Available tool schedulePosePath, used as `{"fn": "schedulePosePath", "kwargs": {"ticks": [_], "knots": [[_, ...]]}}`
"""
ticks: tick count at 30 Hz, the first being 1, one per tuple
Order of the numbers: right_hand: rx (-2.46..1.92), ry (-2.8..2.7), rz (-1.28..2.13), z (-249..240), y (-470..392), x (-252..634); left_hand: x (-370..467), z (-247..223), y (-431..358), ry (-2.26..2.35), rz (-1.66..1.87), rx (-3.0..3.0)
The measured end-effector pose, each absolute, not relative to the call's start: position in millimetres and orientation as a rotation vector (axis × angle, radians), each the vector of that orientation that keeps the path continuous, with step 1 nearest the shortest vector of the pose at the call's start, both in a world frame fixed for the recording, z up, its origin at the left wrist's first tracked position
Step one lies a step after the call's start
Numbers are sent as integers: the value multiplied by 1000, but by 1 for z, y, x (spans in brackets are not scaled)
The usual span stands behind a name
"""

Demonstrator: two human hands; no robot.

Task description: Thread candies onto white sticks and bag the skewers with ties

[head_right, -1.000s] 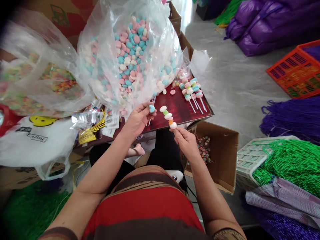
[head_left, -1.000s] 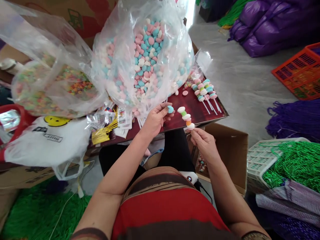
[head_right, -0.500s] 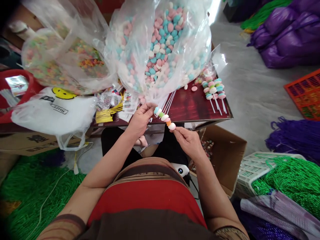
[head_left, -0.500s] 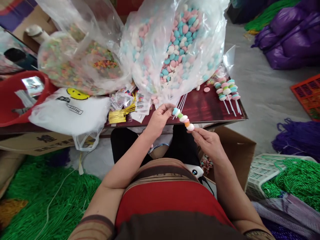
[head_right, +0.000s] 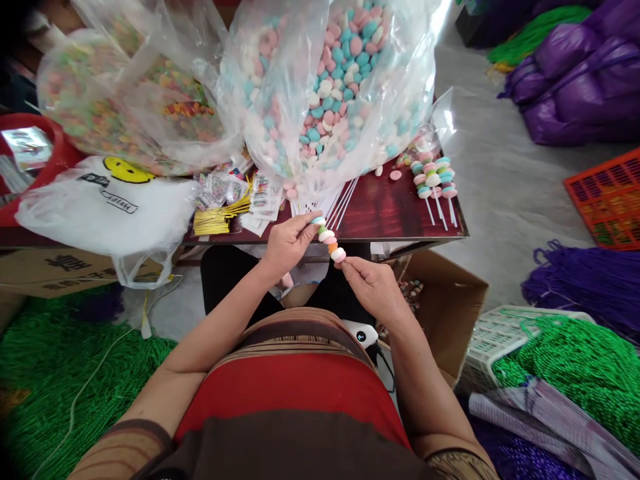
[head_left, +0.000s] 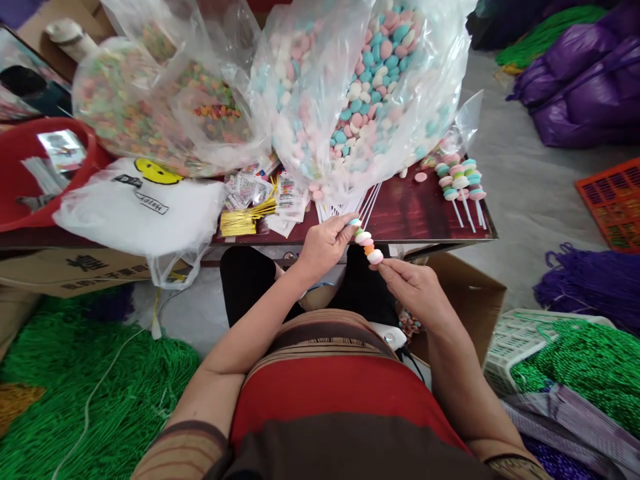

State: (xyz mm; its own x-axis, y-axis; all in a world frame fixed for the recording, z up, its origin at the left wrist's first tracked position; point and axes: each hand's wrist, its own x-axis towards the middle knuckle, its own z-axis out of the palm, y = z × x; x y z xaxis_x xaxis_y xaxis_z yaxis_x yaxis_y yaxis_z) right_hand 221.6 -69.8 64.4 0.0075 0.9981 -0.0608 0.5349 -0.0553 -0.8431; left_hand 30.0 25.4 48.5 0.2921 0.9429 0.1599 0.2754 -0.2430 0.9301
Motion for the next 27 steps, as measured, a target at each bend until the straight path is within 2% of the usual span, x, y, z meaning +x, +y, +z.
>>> {"fn": "schedulePosePath", "kwargs": {"ticks": [5, 10, 14, 18, 27], "knots": [[-1654, -1414, 1192, 76, -74, 218, 18, 42, 33, 916, 914, 1797], [-1571, -1238, 1350, 67, -70, 197, 16, 41, 32, 947, 968, 1771], [-1545, -1283, 1195, 51, -66, 179, 23, 46, 26, 952, 1118, 1343], [-1517, -1322, 1154, 42, -64, 173, 29, 54, 24, 884, 1064, 893], [-1286, -1013, 1508, 27, -55, 137, 39, 53, 10, 969, 1194, 748]]}}
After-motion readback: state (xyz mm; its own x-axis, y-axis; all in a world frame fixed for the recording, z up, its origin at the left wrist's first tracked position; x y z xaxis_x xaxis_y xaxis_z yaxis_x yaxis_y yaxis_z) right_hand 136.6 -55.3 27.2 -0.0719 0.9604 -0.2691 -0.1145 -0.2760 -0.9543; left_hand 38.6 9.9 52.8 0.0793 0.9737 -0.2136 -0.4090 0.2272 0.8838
